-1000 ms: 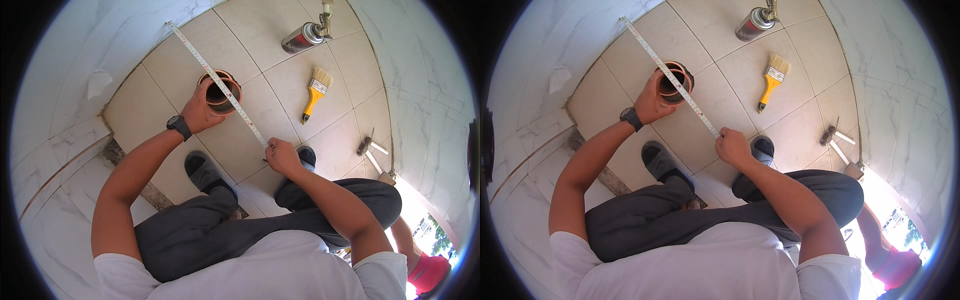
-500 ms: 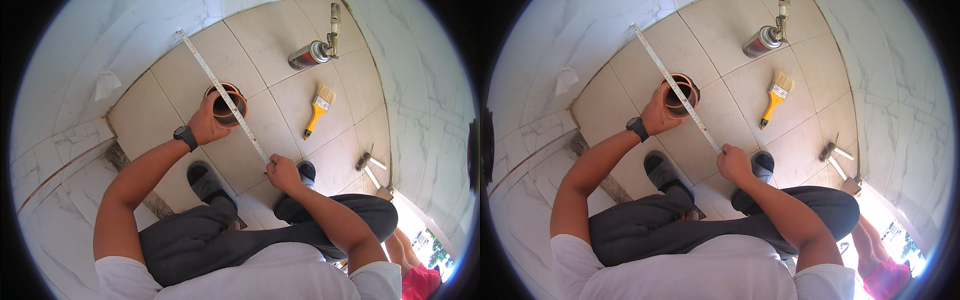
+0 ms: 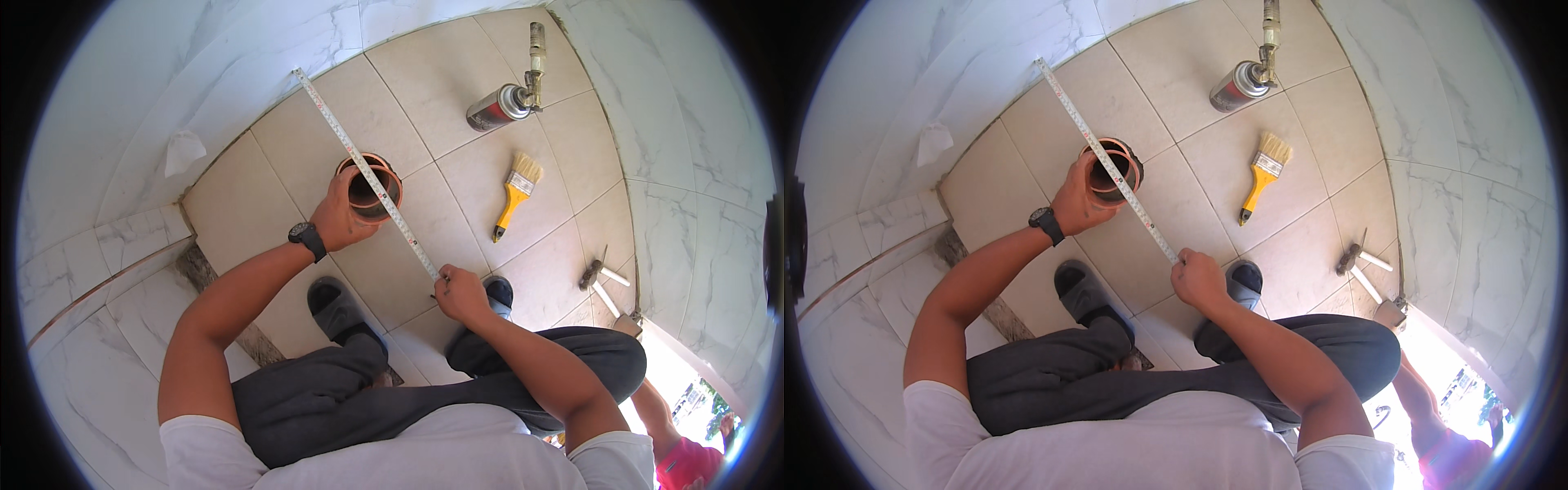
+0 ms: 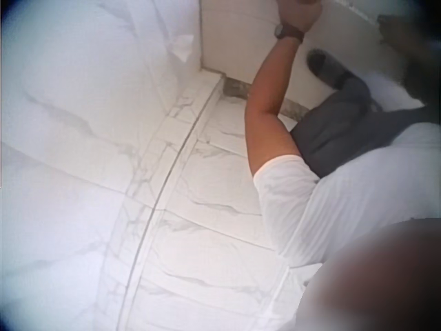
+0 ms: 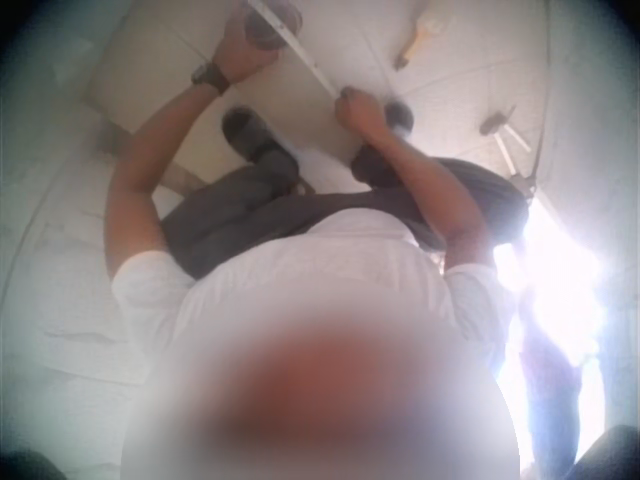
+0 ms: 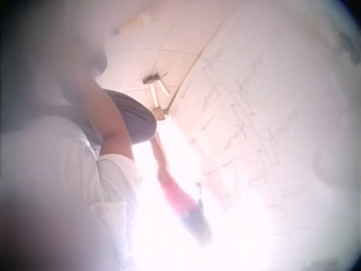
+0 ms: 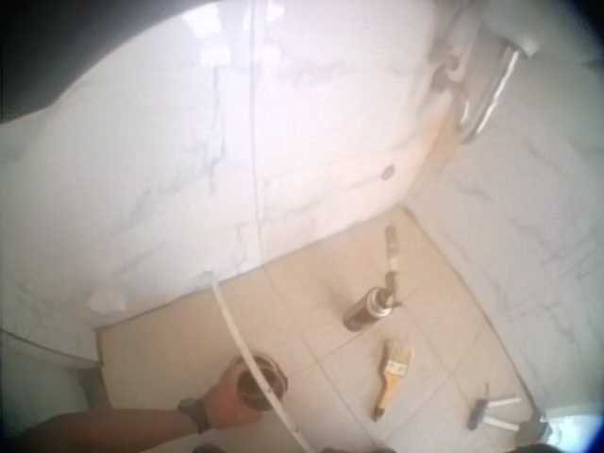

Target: The person squats on a tiled bathroom floor, measures a terracotta pipe with a tape measure, and marks it with a pencil. The person then stands and walks toward a cluttered work area.

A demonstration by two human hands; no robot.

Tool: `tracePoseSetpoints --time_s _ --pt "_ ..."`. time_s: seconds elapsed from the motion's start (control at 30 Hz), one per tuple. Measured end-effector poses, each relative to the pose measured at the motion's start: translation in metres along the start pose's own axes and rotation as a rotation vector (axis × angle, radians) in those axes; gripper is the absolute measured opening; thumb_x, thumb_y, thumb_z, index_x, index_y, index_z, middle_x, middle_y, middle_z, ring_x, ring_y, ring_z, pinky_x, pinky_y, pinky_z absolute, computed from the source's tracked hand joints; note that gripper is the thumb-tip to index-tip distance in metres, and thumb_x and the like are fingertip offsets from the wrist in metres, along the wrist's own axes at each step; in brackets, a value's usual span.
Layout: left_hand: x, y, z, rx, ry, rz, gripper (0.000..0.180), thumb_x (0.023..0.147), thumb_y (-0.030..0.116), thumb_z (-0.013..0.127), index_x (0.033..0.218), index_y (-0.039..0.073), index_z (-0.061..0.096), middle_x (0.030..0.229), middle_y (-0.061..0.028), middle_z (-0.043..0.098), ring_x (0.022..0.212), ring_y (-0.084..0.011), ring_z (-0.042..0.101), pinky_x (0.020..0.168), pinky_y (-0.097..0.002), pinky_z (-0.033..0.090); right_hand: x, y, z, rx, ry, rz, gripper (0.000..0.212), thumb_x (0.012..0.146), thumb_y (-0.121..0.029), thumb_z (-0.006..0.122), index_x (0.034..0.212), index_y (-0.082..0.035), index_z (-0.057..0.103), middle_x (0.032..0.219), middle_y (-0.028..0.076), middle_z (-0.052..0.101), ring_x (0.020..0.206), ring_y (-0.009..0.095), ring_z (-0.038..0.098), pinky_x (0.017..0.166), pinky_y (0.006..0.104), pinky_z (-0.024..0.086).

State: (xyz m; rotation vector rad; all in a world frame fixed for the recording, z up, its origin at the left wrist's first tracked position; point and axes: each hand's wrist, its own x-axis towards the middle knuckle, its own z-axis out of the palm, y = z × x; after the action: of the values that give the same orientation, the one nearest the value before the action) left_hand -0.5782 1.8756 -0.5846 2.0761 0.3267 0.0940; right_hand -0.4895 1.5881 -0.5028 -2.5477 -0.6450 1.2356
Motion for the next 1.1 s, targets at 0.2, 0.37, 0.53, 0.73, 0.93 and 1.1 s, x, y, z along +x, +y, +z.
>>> tracePoseSetpoints --time_s 0.2,0.37,0.53,0.73,0.93,1.1 --pt "0.001 0.002 0.0 -0.081 -0.015 -0.028 0.103 0.072 0.016 0.088 0.152 0.004 0.025 0.146 -0.022 0.041 0.139 -0.0359 0.046 0.115 -0.0457 0.041 0.005 0.007 0.006 0.014 0.035 -0.028 0.025 0.089 -0.019 0.06 0.1 0.0 0.07 0.08 0.028 0.068 0.08 0.048 0.068 0.077 0.0539 0.054" --pt "0.002 0.001 -0.001 -0.044 -0.042 -0.055 0.105 0.072 0.017 0.087 0.154 0.003 0.023 0.147 -0.0223 0.039 0.14 -0.0364 0.045 0.116 -0.0453 0.041 0.004 0.006 0.007 -0.01 0.045 -0.056 0.024 0.089 -0.018 0.059 0.099 0.0 0.07 0.08 0.028 0.068 0.079 0.047 0.068 0.076 0.0546 0.054" --pt "-0.002 0.002 0.001 0.041 -0.03 -0.067 0.108 0.073 0.019 0.087 0.155 0.002 0.02 0.148 -0.0235 0.038 0.139 -0.0371 0.045 0.116 -0.046 0.041 0.003 0.003 0.004 0.023 0.026 -0.02 0.024 0.088 -0.018 0.058 0.099 0.0 0.07 0.079 0.028 0.068 0.079 0.048 0.067 0.076 0.0548 0.054" --pt "0.002 0.004 0.0 -0.011 -0.024 -0.022 0.107 0.073 0.02 0.087 0.154 0.002 0.02 0.146 -0.0235 0.039 0.139 -0.0377 0.045 0.116 -0.0456 0.041 0.005 0.004 0.003 0.02 0.015 -0.031 0.024 0.088 -0.017 0.058 0.099 0.0 0.07 0.08 0.028 0.068 0.079 0.047 0.068 0.077 0.0545 0.054" --pt "0.003 0.009 -0.002 -0.003 -0.046 -0.086 0.103 0.072 0.018 0.086 0.153 0.006 0.024 0.142 -0.0235 0.043 0.137 -0.0388 0.047 0.115 -0.0456 0.042 0.008 0.011 0.007 0.006 0.033 -0.064 0.024 0.088 -0.018 0.058 0.098 0.001 0.07 0.081 0.028 0.068 0.08 0.048 0.067 0.078 0.0547 0.053" --pt "0.002 0.005 0.0 0.002 -0.026 -0.075 0.102 0.072 0.019 0.086 0.152 0.007 0.024 0.142 -0.0245 0.043 0.135 -0.0407 0.047 0.115 -0.0473 0.042 0.009 0.012 0.006 -0.022 0.018 -0.078 0.024 0.089 -0.018 0.058 0.096 0.001 0.07 0.08 0.028 0.068 0.08 0.049 0.066 0.078 0.0553 0.053"
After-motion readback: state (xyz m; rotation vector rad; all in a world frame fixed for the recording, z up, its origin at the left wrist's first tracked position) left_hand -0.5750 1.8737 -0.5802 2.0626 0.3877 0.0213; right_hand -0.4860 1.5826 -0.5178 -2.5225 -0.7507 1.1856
